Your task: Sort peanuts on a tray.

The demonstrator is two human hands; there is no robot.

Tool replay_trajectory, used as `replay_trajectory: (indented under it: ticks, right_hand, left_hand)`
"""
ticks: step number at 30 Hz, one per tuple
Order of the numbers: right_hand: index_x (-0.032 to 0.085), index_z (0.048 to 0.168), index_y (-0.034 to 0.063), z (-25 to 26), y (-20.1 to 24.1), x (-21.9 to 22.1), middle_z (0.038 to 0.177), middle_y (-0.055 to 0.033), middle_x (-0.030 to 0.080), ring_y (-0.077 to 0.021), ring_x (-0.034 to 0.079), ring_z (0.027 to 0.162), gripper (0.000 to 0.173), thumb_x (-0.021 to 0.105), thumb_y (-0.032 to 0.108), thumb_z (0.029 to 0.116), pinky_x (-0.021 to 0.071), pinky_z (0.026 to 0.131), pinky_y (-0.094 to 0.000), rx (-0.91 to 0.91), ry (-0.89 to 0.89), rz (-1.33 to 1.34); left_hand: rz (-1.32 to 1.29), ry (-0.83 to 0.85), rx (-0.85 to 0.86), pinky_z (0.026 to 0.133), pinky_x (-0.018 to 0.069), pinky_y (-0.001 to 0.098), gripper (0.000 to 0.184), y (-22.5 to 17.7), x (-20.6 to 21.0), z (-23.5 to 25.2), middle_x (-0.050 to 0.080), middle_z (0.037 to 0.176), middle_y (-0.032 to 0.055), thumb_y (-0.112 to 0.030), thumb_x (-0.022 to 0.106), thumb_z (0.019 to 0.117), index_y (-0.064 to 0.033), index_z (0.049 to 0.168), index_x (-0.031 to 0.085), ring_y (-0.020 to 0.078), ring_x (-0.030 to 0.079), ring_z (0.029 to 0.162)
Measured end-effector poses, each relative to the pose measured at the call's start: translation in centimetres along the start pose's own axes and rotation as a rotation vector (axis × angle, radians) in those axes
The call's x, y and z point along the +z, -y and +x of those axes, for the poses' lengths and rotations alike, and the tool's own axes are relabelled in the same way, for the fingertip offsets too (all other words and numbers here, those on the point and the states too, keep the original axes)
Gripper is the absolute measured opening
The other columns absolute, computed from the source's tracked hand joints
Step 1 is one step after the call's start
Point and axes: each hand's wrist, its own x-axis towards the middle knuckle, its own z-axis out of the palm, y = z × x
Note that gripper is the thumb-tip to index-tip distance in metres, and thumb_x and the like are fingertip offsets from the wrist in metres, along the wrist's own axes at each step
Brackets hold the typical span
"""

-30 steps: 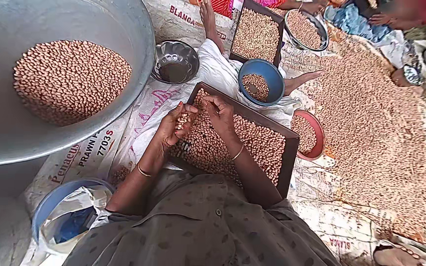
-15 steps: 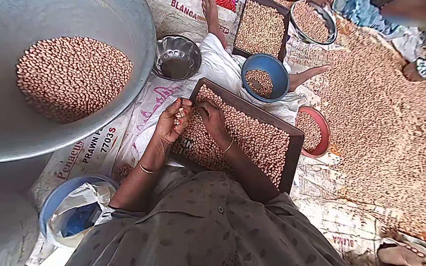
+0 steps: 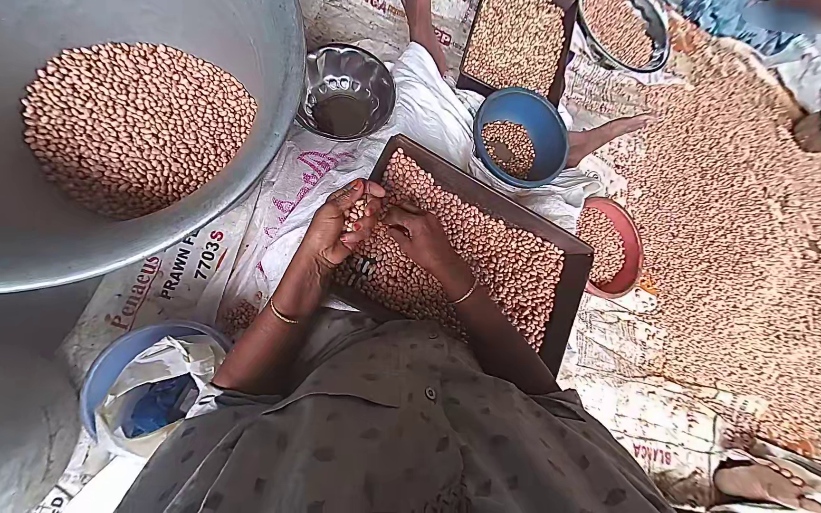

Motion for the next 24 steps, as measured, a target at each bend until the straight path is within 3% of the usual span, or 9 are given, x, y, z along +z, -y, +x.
replay_trajectory:
  ticks: [6, 9, 11, 13, 16, 18, 20, 22, 24]
  right_hand:
    - [0.075, 0.099, -0.0011, 0.1, -0.4, 1.9, 0.108, -0.0204, 0.072, -0.0357, 0.072, 0.100, 0.010, 0.066, 0.004, 0.0947, 0.0593, 0.085, -0.0483, -0.098, -0.040, -0.182]
    - [0.073, 0.100, -0.0012, 0.3, -1.4, 1.2, 0.105, -0.0200, 0.072, -0.0332, 0.072, 0.093, 0.012, 0.064, 0.005, 0.0976, 0.0591, 0.081, -0.0480, 0.003, -0.113, -0.060]
    - [0.072, 0.103, -0.0037, 0.8, -2.8, 0.4, 0.098, -0.0176, 0.071, -0.0239, 0.069, 0.081, 0.015, 0.062, 0.005, 0.0979, 0.0579, 0.076, -0.0381, 0.090, -0.257, 0.125]
    - [0.069, 0.107, -0.0038, 1.1, -2.1, -1.2, 0.087, -0.0092, 0.070, -0.0092, 0.064, 0.067, 0.015, 0.061, 0.006, 0.0989, 0.0564, 0.064, -0.0251, 0.100, -0.370, 0.358]
    - [0.063, 0.117, -0.0096, 1.1, 0.8, -1.8, 0.099, -0.0123, 0.070, -0.0123, 0.069, 0.079, 0.020, 0.058, 0.002, 0.1006, 0.0614, 0.073, -0.0290, -0.041, -0.426, 0.594]
    - [0.063, 0.113, -0.0105, 1.5, 1.1, -0.6, 0.096, -0.0139, 0.069, -0.0137, 0.069, 0.080, 0.019, 0.055, 0.003, 0.1030, 0.0617, 0.073, -0.0300, -0.061, -0.527, 0.563]
    - [0.065, 0.111, -0.0088, 1.3, 0.3, 1.2, 0.098, -0.0148, 0.068, -0.0150, 0.067, 0.085, 0.020, 0.054, 0.006, 0.1032, 0.0584, 0.076, -0.0288, -0.044, -0.505, 0.450]
    - [0.069, 0.116, -0.0059, 0.4, 0.1, 2.9, 0.118, -0.0188, 0.070, -0.0257, 0.067, 0.113, 0.026, 0.060, 0.013, 0.1003, 0.0538, 0.099, -0.0383, -0.138, -0.318, 0.238]
    - [0.071, 0.123, 0.0030, -0.7, -0.2, 4.6, 0.138, -0.0173, 0.064, -0.0362, 0.054, 0.136, 0.036, 0.061, 0.028, 0.0995, 0.0373, 0.115, -0.0550, -0.251, -0.102, -0.054]
  left_hand:
    - [-0.028, -0.004, 0.002, 0.034, 0.0247, 0.0111, 0.037, -0.1, 0.2, 0.1, 0.043, 0.065, -0.0053, -0.031, 0.030, 0.1126, -0.0111, 0.102, 0.059, -0.0004, 0.031, 0.039]
    - [-0.031, 0.037, 0.006, 0.036, 0.0280, 0.0114, 0.042, 0.1, -0.7, 1.1, 0.047, 0.067, -0.0054, -0.031, 0.025, 0.1129, -0.0102, 0.105, 0.061, -0.0003, 0.035, 0.041]
    - [0.025, 0.111, -0.009, 0.039, 0.0358, 0.0117, 0.050, 0.3, -2.2, 2.9, 0.057, 0.073, -0.0048, -0.029, 0.018, 0.1126, -0.0080, 0.118, 0.063, -0.0003, 0.044, 0.046]
    - [0.132, 0.104, -0.055, 0.039, 0.0352, 0.0118, 0.055, 0.5, -2.0, 3.4, 0.058, 0.074, -0.0040, -0.034, 0.014, 0.1128, -0.0071, 0.127, 0.060, -0.0002, 0.044, 0.046]
    - [0.205, 0.096, -0.112, 0.037, 0.0323, 0.0113, 0.056, 0.6, -1.5, 3.5, 0.060, 0.075, -0.0043, -0.038, 0.012, 0.1127, -0.0101, 0.126, 0.059, -0.0013, 0.042, 0.045]
    - [0.166, 0.098, -0.094, 0.038, 0.0321, 0.0113, 0.057, 0.4, -1.8, 3.5, 0.060, 0.076, -0.0037, -0.036, 0.012, 0.1129, -0.0095, 0.116, 0.063, -0.0011, 0.041, 0.045]
    - [0.047, 0.112, -0.038, 0.039, 0.0332, 0.0109, 0.048, 0.4, -2.5, 3.3, 0.057, 0.072, -0.0049, -0.029, 0.018, 0.1129, -0.0114, 0.103, 0.062, -0.0014, 0.042, 0.046]
    - [-0.090, 0.146, 0.027, 0.041, 0.0340, 0.0112, 0.040, 0.4, -3.0, 3.3, 0.054, 0.070, -0.0061, -0.021, 0.025, 0.1115, -0.0126, 0.097, 0.061, -0.0013, 0.043, 0.047]
    - [-0.165, 0.162, 0.051, 0.041, 0.0353, 0.0105, 0.037, 0.5, -3.0, 3.3, 0.055, 0.071, -0.0061, -0.018, 0.026, 0.1109, -0.0129, 0.096, 0.060, -0.0018, 0.044, 0.048]
